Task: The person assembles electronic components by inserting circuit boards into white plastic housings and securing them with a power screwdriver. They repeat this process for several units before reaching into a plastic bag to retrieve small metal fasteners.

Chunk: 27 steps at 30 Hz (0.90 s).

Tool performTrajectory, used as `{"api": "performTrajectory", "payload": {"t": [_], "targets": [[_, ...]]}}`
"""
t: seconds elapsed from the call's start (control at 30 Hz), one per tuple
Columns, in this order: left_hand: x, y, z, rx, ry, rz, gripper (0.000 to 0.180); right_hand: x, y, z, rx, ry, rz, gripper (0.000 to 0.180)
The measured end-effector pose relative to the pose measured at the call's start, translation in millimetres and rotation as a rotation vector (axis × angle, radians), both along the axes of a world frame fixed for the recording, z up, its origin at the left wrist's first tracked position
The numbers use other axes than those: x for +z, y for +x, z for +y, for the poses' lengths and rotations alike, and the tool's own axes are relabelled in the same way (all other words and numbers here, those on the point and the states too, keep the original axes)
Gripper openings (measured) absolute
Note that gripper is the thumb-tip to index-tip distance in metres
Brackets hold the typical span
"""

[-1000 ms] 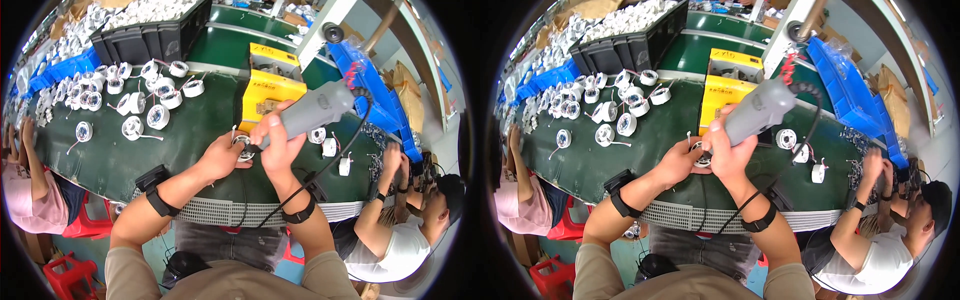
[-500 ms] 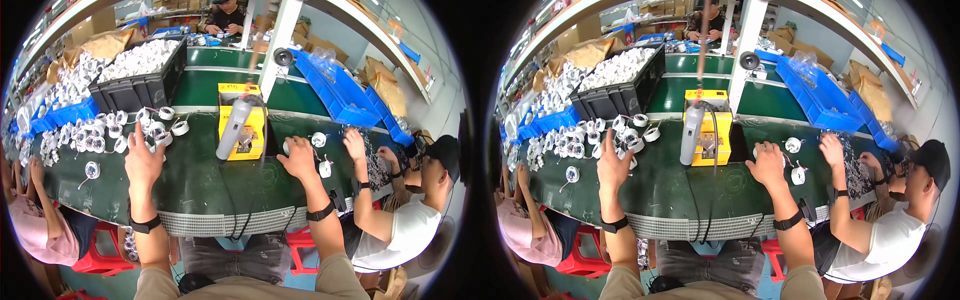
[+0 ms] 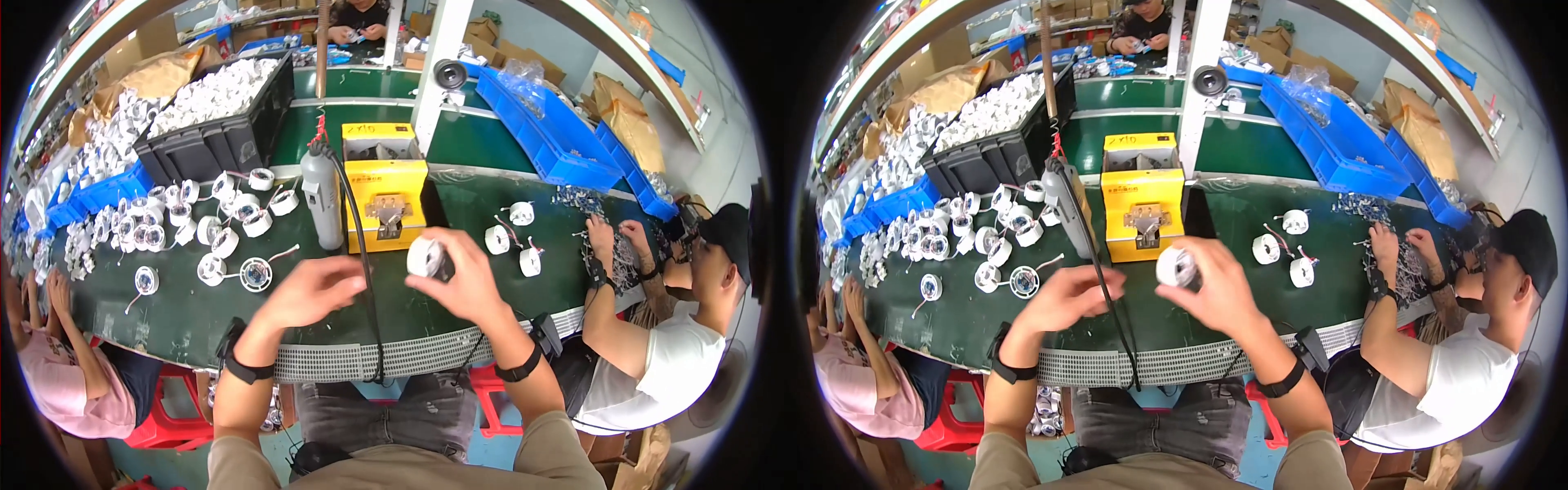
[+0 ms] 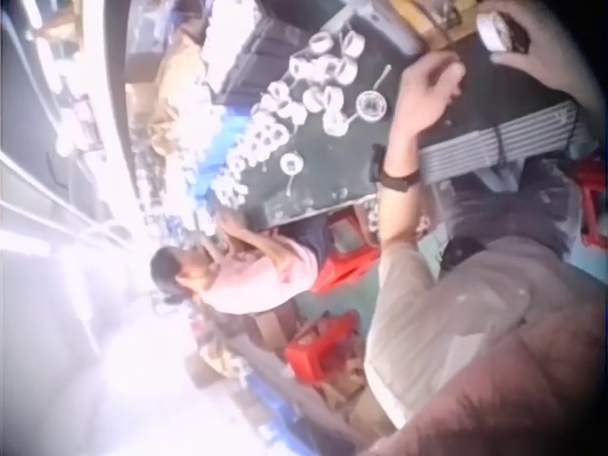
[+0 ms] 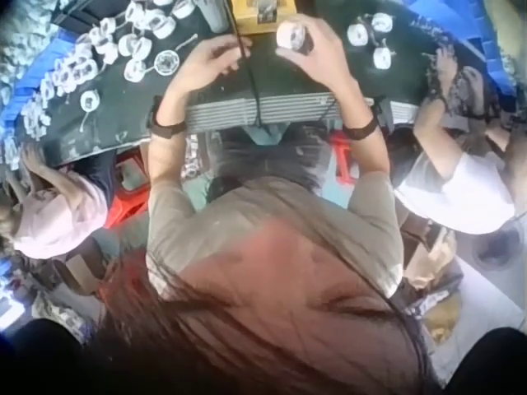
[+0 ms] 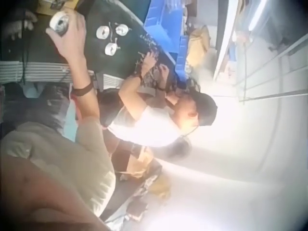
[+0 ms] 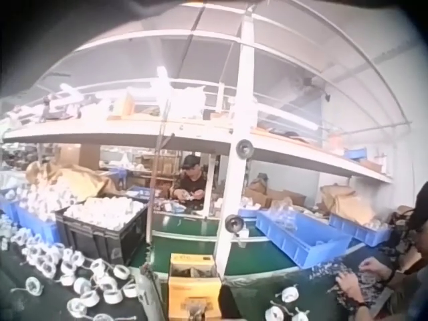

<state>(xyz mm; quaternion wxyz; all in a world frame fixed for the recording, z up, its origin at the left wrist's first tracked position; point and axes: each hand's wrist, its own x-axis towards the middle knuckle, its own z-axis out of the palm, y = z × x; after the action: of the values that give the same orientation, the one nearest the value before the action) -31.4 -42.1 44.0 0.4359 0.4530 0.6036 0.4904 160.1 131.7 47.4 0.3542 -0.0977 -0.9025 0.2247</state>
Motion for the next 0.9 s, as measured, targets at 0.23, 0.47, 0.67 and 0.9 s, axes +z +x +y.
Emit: {"api": "performTrajectory", "payload": {"t": [0.23,0.47,0.67,0.9], "targets": [[-27.2,8.4,20.9,-0.138,0.322,-0.468,0.044,-2.8,-39.7,-18.8,0.345,-0.199,0.084,0.072],[-24.5,6.0,18.3,-0.068,0.381,-0.602,0.047,-40.0,-39.5,-3.8,0.530,-1.089,-0.017,0.034],[-24.3,1.5,20.6,-0.035,0.249,-0.731,0.055,-35.8,-37.4,4.9,0.408,-1.163,0.038,0.017],[-18.9,0.5,23.5,-0.107,0.201,-0.835,0.058,-27.0,-33.1,2.9,0.499,-0.779,0.016,0.019]]}}
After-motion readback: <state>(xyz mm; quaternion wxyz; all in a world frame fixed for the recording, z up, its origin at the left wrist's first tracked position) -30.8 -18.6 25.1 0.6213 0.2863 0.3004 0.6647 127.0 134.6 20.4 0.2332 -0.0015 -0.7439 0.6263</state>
